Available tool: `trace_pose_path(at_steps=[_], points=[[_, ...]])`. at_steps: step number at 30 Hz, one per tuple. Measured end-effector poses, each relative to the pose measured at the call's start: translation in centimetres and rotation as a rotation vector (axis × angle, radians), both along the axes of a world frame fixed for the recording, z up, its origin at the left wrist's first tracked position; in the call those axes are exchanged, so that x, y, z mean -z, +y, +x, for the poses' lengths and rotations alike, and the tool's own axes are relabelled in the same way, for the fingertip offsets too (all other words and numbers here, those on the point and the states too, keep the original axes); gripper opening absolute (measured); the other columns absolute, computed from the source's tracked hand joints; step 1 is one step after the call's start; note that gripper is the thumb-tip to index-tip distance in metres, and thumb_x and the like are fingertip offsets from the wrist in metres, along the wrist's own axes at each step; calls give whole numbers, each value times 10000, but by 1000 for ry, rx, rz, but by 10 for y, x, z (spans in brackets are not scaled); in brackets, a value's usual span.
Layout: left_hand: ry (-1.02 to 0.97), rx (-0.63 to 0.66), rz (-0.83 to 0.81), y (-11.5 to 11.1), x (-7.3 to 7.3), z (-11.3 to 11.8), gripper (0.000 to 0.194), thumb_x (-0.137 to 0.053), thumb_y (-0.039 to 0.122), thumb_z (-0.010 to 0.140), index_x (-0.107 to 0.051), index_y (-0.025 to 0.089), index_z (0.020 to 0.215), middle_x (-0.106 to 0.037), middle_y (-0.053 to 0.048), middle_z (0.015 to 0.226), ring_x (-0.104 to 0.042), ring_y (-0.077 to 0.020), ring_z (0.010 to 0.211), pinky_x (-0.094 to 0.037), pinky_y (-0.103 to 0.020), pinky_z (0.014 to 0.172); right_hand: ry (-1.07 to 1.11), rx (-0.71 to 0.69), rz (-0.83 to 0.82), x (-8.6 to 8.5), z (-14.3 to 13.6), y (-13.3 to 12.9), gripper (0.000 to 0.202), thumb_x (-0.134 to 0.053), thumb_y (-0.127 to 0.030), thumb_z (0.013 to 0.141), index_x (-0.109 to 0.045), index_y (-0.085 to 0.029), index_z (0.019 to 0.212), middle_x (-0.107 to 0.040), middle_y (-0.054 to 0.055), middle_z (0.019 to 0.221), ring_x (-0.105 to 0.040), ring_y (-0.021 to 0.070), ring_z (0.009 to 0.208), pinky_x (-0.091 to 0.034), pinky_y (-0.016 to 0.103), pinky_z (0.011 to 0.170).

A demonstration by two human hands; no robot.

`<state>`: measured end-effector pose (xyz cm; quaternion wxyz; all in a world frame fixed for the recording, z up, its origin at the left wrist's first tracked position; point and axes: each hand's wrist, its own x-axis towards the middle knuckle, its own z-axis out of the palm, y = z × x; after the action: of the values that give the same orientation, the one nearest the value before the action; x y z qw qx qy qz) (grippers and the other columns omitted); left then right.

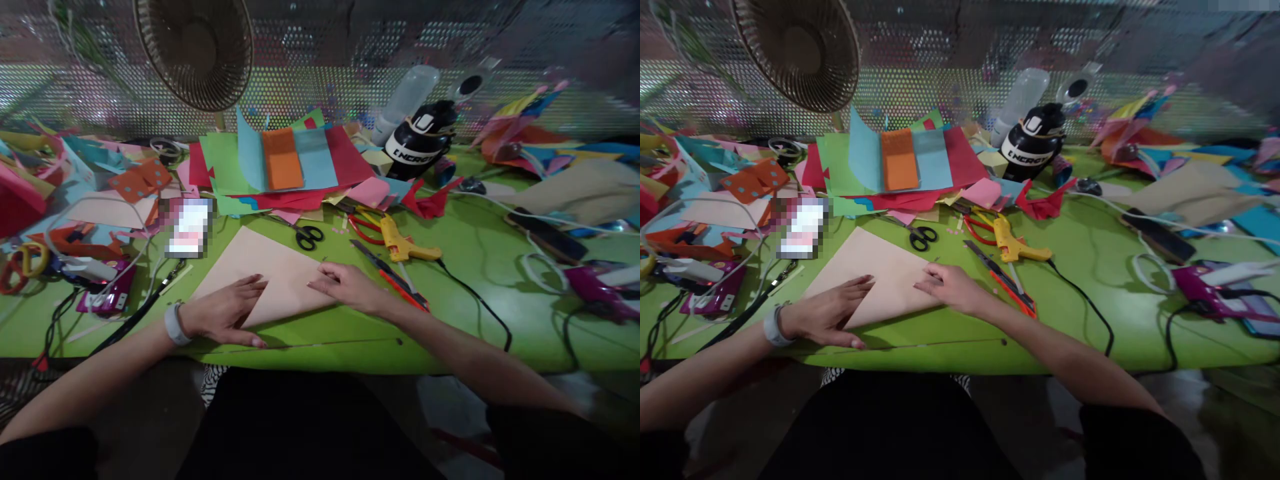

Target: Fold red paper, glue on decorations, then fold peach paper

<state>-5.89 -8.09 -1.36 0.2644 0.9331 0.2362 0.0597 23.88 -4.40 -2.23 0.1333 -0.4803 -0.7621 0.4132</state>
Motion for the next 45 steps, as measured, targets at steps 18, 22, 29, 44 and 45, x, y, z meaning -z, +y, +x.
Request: trace_pose_path(at_steps=[18, 22, 29, 44, 45], points=[[134, -323, 223, 3, -6, 26, 628, -437, 496, 1001, -280, 233, 1550, -311, -126, 1609, -343, -317, 1457, -384, -493, 1149, -249, 7, 88, 4, -16, 19, 268, -539, -367, 935, -615, -192, 1123, -747, 85, 1048, -697, 246, 893, -469, 296, 706], [214, -282, 312, -6, 10, 34, 574, -377, 471, 1025, -303, 245, 1547, -296, -120, 1616, -264, -344, 1486, -280, -561, 1177, -351, 26, 158, 8, -21, 15, 312, -478, -391, 974, -584, -205, 1201, -757, 87, 1009, -706, 241, 798, -472, 306, 657], [218, -287, 360, -14, 27, 33, 547, -389, 444, 1022, -351, 227, 1523, -338, -130, 1595, -269, -355, 1481, -171, -596, 1192, -418, 88, 225, 17, -22, 14, 372, -498, -445, 960, -576, -219, 1245, -752, 98, 1076, -720, 280, 849, -510, 349, 673], [237, -301, 344, -16, 24, 35, 708, -366, 654, 960, -384, 196, 1500, -344, -154, 1586, -280, -350, 1478, -153, -576, 1198, -412, 106, 263, 21, -24, 17, 362, -506, -439, 955, -587, -220, 1231, -754, 81, 1013, -714, 270, 844, -502, 340, 683], [232, -302, 340, -16, 24, 35, 702, -373, 650, 961, -388, 197, 1496, -335, -150, 1591, -266, -342, 1484, -142, -571, 1203, -408, 110, 266, 22, -24, 18, 363, -513, -441, 952, -588, -221, 1230, -752, 80, 1014, -713, 271, 844, -501, 341, 684]])
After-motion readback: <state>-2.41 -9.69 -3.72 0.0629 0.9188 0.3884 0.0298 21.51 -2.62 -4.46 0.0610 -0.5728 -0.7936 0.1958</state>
